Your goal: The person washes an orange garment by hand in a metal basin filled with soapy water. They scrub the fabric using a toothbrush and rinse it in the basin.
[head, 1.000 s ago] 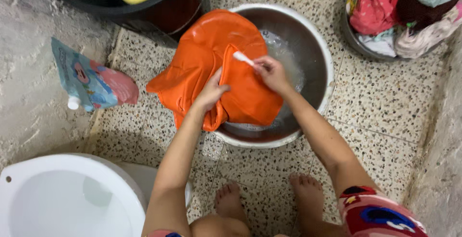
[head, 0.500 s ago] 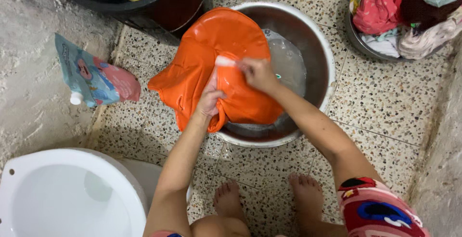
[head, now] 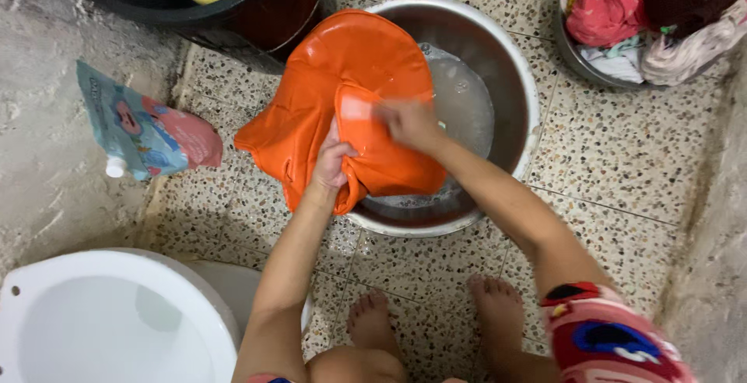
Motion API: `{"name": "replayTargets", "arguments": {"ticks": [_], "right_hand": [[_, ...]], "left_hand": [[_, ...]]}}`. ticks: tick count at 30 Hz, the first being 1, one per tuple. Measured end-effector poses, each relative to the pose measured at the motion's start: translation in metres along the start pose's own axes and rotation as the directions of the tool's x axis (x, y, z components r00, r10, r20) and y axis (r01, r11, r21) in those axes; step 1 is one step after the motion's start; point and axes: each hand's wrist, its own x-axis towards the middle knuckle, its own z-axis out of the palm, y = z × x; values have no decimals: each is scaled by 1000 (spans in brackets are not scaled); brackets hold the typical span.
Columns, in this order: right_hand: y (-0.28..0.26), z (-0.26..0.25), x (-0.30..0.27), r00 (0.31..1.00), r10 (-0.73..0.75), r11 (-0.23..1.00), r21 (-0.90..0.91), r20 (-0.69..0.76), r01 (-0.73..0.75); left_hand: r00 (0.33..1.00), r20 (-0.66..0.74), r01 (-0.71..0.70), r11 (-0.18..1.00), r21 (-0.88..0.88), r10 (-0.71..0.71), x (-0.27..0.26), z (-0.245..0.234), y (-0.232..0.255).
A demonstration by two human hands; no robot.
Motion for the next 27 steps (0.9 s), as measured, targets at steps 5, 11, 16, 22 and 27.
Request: {"name": "replayTargets", "arguments": {"ticks": [5, 11, 16, 22, 27], "right_hand": [[69, 1, 20, 796, 601, 724, 473, -72, -503], [187, 3, -68, 432, 881, 474, 356, -194, -805], [173, 13, -89, 434, 893, 418, 577, -119, -701], [34, -12, -36, 929, 323, 893, 383, -177, -238], [-45, -6, -8, 978, 190, 932, 330, -85, -152]], "left_hand": [[999, -46, 2, 993, 118, 3, 4, 25, 21], [979, -198, 100, 958, 269, -46, 31, -2, 23], [909, -309, 376, 871, 318, -280, 50, -7, 5], [965, -209, 225, 914, 337, -161, 21, 26, 21], [980, -170, 133, 972, 193, -100, 15, 21, 12]]}}
